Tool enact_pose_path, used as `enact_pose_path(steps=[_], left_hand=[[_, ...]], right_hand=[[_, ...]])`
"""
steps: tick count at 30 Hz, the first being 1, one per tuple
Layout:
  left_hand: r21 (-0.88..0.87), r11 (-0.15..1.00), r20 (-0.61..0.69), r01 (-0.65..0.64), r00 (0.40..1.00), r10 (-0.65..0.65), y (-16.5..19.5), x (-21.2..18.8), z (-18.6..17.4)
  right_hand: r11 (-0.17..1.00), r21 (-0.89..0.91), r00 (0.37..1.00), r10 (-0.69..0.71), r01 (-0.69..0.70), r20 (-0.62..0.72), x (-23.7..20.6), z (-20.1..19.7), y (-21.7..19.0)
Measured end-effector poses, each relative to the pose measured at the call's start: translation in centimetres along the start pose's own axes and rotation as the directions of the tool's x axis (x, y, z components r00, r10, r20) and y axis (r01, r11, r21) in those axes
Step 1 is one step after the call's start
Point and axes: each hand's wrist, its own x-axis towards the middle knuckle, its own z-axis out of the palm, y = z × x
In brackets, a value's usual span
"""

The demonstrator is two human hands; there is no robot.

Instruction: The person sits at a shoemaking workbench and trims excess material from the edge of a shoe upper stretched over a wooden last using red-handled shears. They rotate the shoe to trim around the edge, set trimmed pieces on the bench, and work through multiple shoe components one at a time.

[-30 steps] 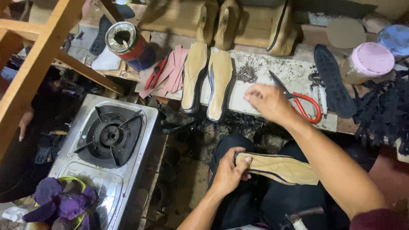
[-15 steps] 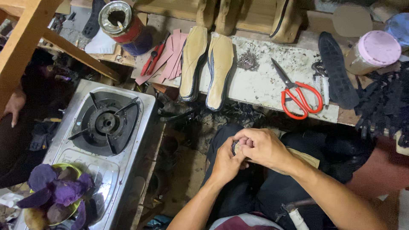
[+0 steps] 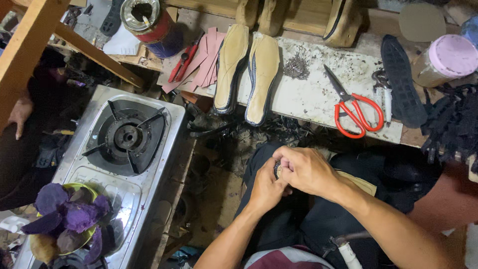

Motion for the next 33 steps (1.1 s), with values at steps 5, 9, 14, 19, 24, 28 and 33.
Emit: enact_pose_path(steps=[5, 9, 14, 19, 24, 28, 33], left_hand=[[0.311, 0.939, -0.073, -0.145, 0.982, 0.176, -2.4, 0.7, 0.0], [0.275, 0.867, -0.054, -0.416, 0.893, 0.446, -4.5, 0.7, 0.2], [0.241, 0.888, -0.073, -0.393, 0.905, 0.42, -3.7, 0.5, 0.3], [-0.024, 0.999, -0.01, -0.03, 1.0, 0.03, -1.0, -0.3, 0.1], [0.018, 0.998, -0.03, 0.058, 0.998, -0.057, 0.8, -0.7, -0.3], [0.005, 1.0, -0.019, 0.03, 0.999, -0.03, 1.0, -0.7, -0.5], [-0.005, 0.998, -0.005, 0.057, 0.998, -0.057, 0.3, -0.7, 0.1]], right_hand=[[0.974, -0.117, 0.979, -0.201, 0.197, -0.023, 0.1, 1.0, -0.5], [0.909, -0.301, 0.956, -0.288, 0.289, 0.048, 0.1, 2.1, -1.2], [0.953, -0.149, 0.964, -0.266, 0.263, -0.002, -0.3, 0.9, -1.2], [0.975, 0.205, 0.994, 0.093, -0.08, -0.052, -2.9, -0.5, -0.6], [0.989, -0.075, 0.956, 0.103, -0.128, -0.274, -13.6, -0.4, 2.3], [0.823, -0.447, 0.91, 0.412, -0.35, 0.045, -24.6, 4.0, 6.5], [0.741, -0.462, 0.761, 0.62, -0.487, 0.193, -31.3, 6.9, 12.1]])
